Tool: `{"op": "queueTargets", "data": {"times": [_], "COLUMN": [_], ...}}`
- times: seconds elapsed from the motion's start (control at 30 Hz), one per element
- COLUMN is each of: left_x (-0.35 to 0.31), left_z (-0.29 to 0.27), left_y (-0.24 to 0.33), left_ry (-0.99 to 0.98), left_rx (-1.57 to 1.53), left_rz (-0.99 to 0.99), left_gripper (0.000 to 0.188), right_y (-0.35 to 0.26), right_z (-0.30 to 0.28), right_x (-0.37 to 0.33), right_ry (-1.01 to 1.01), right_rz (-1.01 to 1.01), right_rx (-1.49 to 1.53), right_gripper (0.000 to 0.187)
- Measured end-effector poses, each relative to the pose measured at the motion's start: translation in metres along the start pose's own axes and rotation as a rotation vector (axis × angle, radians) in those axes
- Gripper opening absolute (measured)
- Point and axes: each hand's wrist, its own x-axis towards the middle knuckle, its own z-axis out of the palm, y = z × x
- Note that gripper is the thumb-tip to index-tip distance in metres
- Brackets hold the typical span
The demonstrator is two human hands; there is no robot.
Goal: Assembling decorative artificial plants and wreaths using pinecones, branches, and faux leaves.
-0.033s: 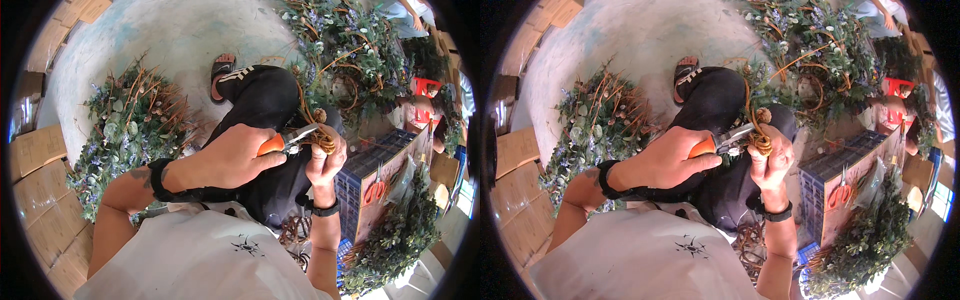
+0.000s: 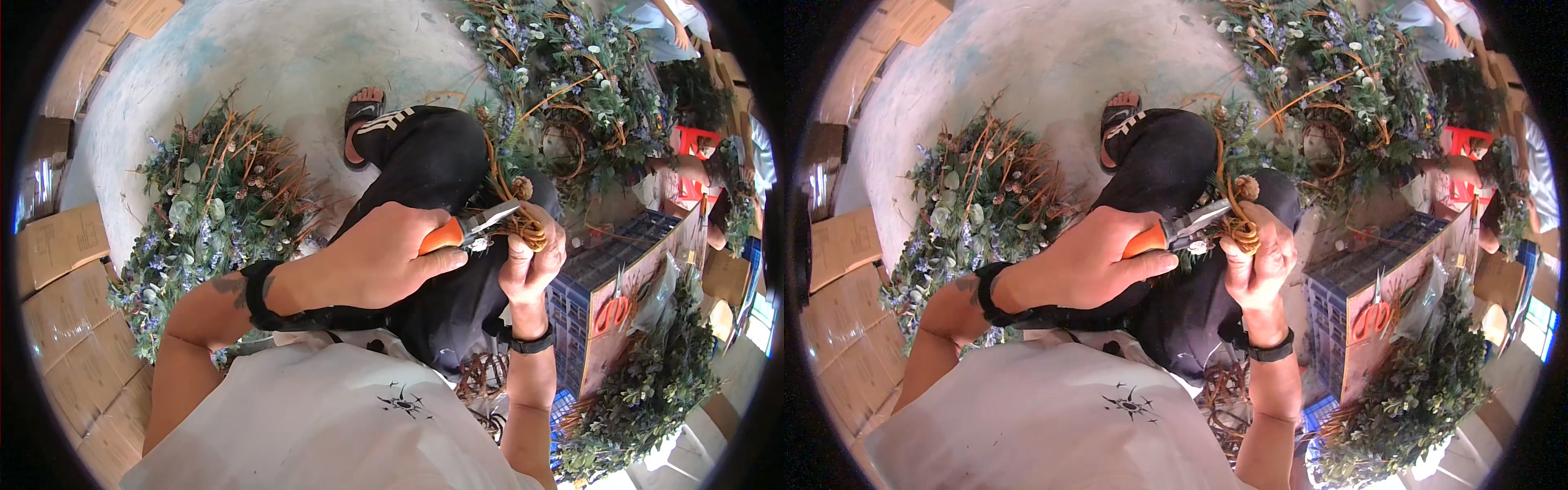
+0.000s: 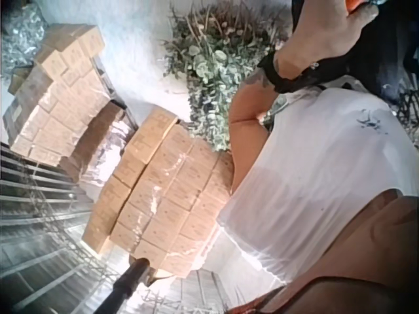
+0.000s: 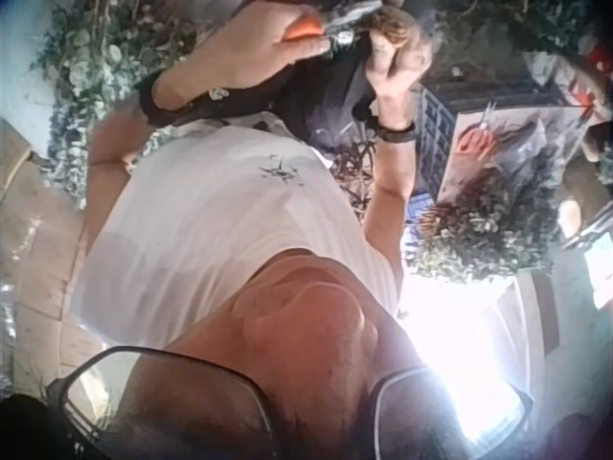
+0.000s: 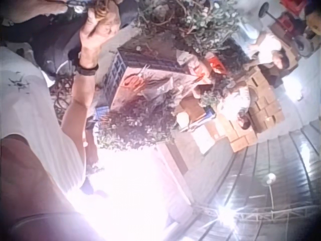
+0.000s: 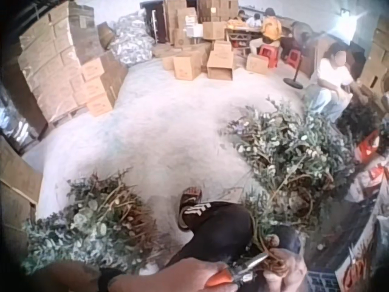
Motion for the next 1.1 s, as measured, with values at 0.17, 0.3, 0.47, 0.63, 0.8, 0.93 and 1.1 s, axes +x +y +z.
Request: {"op": "queueTargets", "data": {"times": [0.17, 0.3, 0.47, 0.63, 0.8, 0.93, 1.1], "left_x": [0.0, 0.003, 0.004, 0.005, 0.011, 0.015, 0.016], "left_z": [0.0, 0.0, 0.004, 0.006, -0.003, -0.002, 0.001], "left_y": [-0.001, -0.004, 0.0, -0.007, -0.001, -0.003, -0.009], "left_ry": [0.027, 0.038, -0.024, -0.008, 0.046, 0.025, 0.012], "left_rx": [-0.002, 0.02, 0.196, -0.048, -0.009, 0.011, -0.019], "left_rz": [0.032, 0.064, 0.167, 0.05, 0.05, 0.049, 0.046], "left_gripper": [0.03, 0.029, 0.025, 0.024, 0.024, 0.024, 0.022], "right_y": [-0.001, 0.0, 0.006, 0.0, 0.003, 0.002, 0.005], "right_z": [0.0, 0.003, 0.004, 0.002, 0.005, 0.005, 0.008], "right_x": [0.001, 0.001, 0.002, 0.004, 0.004, 0.004, 0.001], "right_ry": [-0.025, -0.009, 0.036, 0.01, 0.036, 0.019, 0.056], "right_rz": [-0.012, -0.027, -0.062, 0.004, -0.063, -0.029, -0.054], "right_rx": [-0.034, -0.016, 0.026, 0.03, 0.02, 0.037, 0.067], "right_gripper": [0.043, 0.044, 0.047, 0.045, 0.046, 0.046, 0.046]}}
